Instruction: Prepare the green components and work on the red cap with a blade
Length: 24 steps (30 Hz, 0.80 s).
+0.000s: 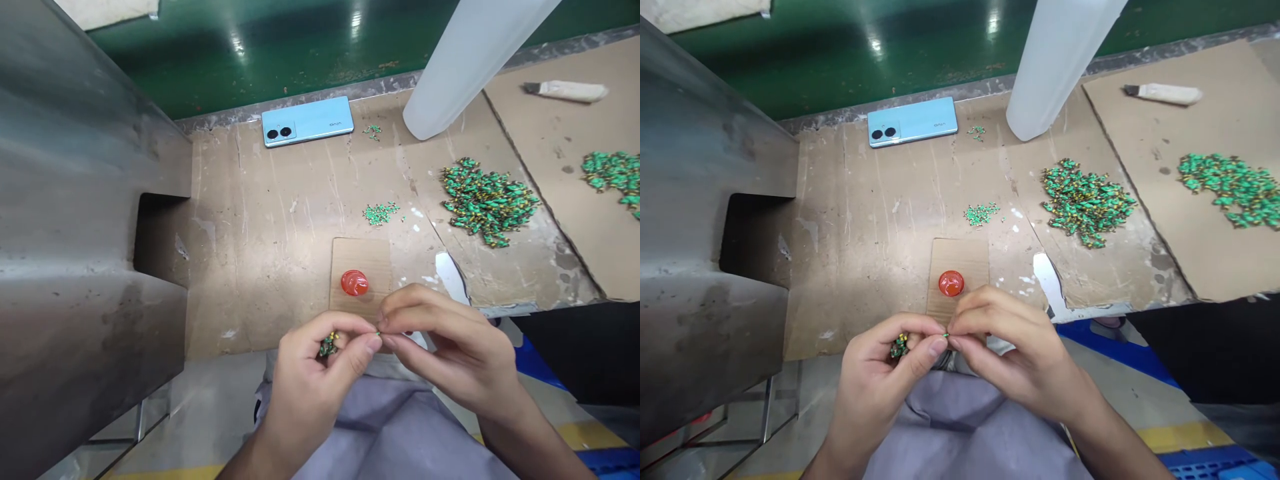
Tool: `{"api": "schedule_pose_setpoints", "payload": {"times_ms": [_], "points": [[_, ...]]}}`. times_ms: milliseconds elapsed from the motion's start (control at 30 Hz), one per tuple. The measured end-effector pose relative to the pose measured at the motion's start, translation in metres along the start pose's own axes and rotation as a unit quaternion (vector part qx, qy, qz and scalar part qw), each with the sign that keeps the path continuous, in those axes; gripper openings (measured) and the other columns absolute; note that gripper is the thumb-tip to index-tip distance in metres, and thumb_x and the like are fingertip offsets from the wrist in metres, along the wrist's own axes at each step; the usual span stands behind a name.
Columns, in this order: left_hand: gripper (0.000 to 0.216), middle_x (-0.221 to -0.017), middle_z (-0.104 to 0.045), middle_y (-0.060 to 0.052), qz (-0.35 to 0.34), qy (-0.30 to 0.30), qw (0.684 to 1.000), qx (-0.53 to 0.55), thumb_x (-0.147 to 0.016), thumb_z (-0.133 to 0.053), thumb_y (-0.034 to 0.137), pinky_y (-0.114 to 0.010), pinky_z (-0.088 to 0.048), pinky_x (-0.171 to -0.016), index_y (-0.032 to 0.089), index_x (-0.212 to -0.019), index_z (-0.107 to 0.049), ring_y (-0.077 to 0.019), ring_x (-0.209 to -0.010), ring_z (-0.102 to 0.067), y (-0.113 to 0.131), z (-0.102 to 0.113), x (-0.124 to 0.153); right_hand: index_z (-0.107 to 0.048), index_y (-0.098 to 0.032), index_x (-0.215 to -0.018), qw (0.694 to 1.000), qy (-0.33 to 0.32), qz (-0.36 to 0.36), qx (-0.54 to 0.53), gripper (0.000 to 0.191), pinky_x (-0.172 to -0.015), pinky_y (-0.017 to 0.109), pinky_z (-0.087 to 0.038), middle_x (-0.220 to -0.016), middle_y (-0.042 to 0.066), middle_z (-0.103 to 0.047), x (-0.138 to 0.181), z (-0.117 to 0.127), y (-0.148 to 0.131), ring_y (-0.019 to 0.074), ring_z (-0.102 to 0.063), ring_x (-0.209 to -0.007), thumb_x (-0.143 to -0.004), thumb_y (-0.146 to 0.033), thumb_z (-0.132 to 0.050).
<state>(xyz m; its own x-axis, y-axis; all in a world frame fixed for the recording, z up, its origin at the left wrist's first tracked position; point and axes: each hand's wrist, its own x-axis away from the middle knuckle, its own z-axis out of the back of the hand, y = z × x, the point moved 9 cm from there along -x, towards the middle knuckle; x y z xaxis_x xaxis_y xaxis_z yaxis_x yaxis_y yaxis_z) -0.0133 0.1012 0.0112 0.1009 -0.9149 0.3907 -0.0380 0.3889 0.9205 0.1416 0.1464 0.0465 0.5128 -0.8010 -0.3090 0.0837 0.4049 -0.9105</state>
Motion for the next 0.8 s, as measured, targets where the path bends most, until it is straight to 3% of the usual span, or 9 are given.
{"api": "schedule_pose_setpoints", "payload": {"times_ms": [333,600,700,800], "points": [[0.017,-0.059,-0.052,0.003,0.033,-0.013,0.999,0.012,-0.087,-0.086,0.033,-0.021,-0.036,-0.051,0.020,-0.077,-0.081,-0.0107,-0.055,-0.043,-0.009,0.001,-0.009,-0.069,-0.025,-0.108,0.998,-0.052,-0.019,0.029,0.019,-0.069,0.028,-0.062,-0.092,0.003,-0.073,-0.005,-0.006,0.005,0.0169,-0.073,-0.082,-0.101,-0.007,-0.070],[0.015,-0.062,-0.051,0.004,0.035,-0.019,0.998,0.040,-0.088,-0.085,0.030,-0.020,-0.036,-0.053,0.018,-0.081,-0.081,-0.0091,-0.057,-0.043,-0.010,-0.001,-0.008,-0.067,-0.026,-0.102,0.997,-0.027,-0.067,-0.006,0.018,-0.059,0.024,-0.053,-0.092,0.000,-0.070,-0.002,-0.008,0.013,0.0132,-0.066,-0.075,-0.100,-0.009,-0.071],[0.009,-0.067,-0.051,0.005,0.049,-0.020,0.993,0.102,-0.093,-0.084,0.028,-0.017,-0.038,-0.055,0.019,-0.096,-0.084,-0.0070,-0.058,-0.043,-0.017,0.001,-0.006,-0.066,-0.026,-0.100,0.997,-0.009,-0.071,0.017,0.016,-0.059,0.026,-0.050,-0.093,0.001,-0.069,-0.003,-0.004,0.015,0.0139,-0.064,-0.076,-0.102,-0.010,-0.069],[0.019,-0.081,-0.064,0.002,0.063,-0.027,0.971,0.231,-0.099,-0.080,0.027,-0.015,-0.045,-0.057,0.024,-0.117,-0.084,-0.0063,-0.062,-0.052,-0.023,0.004,-0.006,-0.066,-0.026,-0.102,0.994,0.033,-0.074,0.072,0.013,-0.060,0.028,-0.050,-0.100,0.004,-0.068,-0.003,0.011,0.023,0.0173,-0.066,-0.086,-0.104,-0.013,-0.068]]}}
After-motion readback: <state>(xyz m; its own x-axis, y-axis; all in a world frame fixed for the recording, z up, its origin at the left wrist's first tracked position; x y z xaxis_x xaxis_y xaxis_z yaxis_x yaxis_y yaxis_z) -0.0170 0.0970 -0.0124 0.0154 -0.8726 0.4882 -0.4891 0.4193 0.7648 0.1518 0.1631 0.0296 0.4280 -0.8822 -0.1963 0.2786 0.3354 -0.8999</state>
